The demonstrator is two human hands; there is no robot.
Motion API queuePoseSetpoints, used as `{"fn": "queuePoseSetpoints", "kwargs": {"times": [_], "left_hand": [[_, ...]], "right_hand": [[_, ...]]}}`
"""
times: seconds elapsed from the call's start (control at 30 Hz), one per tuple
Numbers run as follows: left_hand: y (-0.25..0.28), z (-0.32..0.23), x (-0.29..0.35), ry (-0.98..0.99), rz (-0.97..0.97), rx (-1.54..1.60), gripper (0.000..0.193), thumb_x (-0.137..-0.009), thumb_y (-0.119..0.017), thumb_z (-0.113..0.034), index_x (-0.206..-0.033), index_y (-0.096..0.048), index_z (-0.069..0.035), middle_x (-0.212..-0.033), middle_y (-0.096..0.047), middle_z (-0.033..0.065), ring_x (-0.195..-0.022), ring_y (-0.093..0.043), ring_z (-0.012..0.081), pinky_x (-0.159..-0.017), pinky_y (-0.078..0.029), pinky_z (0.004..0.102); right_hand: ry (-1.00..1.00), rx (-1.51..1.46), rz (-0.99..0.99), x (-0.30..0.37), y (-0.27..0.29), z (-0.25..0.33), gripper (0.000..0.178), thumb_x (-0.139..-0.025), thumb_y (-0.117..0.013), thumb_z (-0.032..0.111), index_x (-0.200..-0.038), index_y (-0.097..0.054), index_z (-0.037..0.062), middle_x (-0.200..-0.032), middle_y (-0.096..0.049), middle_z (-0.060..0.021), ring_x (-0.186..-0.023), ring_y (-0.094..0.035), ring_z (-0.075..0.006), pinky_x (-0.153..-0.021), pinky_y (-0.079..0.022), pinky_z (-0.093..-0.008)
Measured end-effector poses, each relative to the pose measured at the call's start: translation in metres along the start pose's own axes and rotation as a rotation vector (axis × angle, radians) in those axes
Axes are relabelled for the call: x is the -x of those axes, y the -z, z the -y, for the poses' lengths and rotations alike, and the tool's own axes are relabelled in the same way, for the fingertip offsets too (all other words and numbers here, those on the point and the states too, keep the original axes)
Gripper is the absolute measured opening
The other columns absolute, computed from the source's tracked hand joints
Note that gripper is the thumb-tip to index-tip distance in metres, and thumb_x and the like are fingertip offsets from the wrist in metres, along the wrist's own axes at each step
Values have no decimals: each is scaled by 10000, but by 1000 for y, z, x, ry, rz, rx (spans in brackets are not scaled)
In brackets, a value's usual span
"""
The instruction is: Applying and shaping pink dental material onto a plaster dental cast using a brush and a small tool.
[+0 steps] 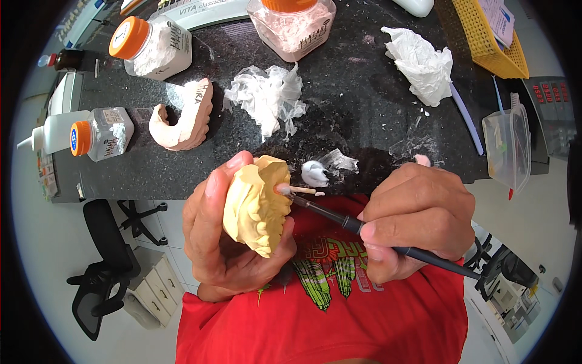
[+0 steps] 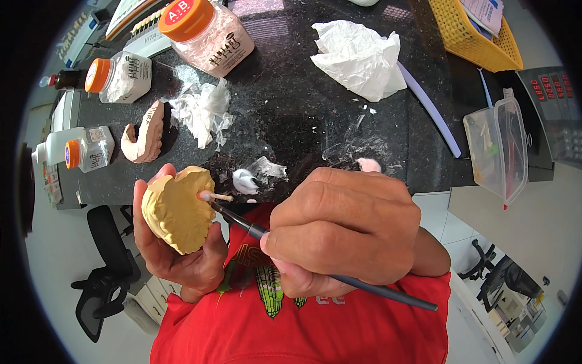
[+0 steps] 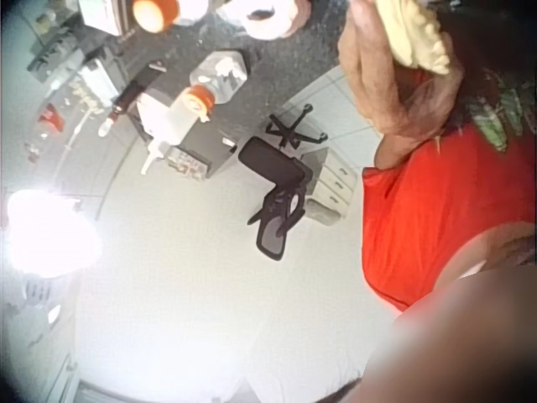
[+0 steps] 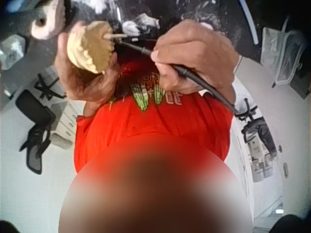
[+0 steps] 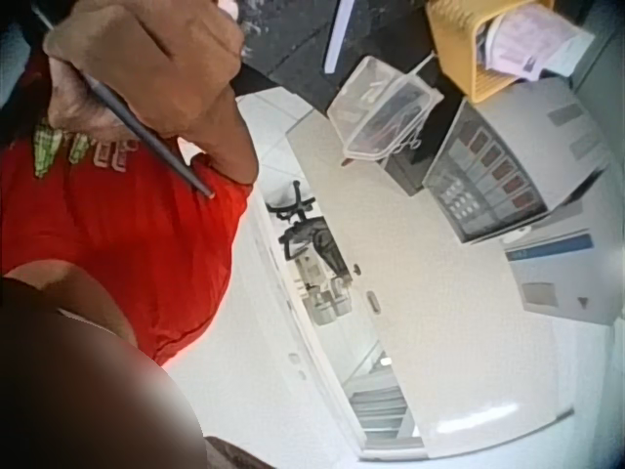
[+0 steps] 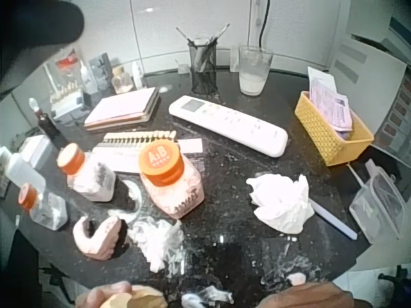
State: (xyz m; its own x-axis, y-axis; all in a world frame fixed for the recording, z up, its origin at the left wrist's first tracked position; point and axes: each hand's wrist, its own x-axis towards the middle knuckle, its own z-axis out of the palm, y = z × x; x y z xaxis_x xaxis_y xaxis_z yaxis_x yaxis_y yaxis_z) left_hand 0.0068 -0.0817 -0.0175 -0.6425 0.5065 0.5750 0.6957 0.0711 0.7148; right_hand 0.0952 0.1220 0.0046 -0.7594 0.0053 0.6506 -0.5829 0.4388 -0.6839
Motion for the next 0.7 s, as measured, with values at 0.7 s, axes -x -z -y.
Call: {"fn": "queuePoseSetpoints", "kwargs": {"times": [0.7], "left_hand": [[0,-2,0,6,42,5,771,-636,-761,20,-1311,-394,89,-1196,-542,263,-1057,-606,331,-881,-530,360]], "right_hand": [[8,-2,-110,2,-6,1,165,-675,-650,15,-831,-598,-1,-712,-580,-88,-516,-554,-166,-436,-461,-242]]}}
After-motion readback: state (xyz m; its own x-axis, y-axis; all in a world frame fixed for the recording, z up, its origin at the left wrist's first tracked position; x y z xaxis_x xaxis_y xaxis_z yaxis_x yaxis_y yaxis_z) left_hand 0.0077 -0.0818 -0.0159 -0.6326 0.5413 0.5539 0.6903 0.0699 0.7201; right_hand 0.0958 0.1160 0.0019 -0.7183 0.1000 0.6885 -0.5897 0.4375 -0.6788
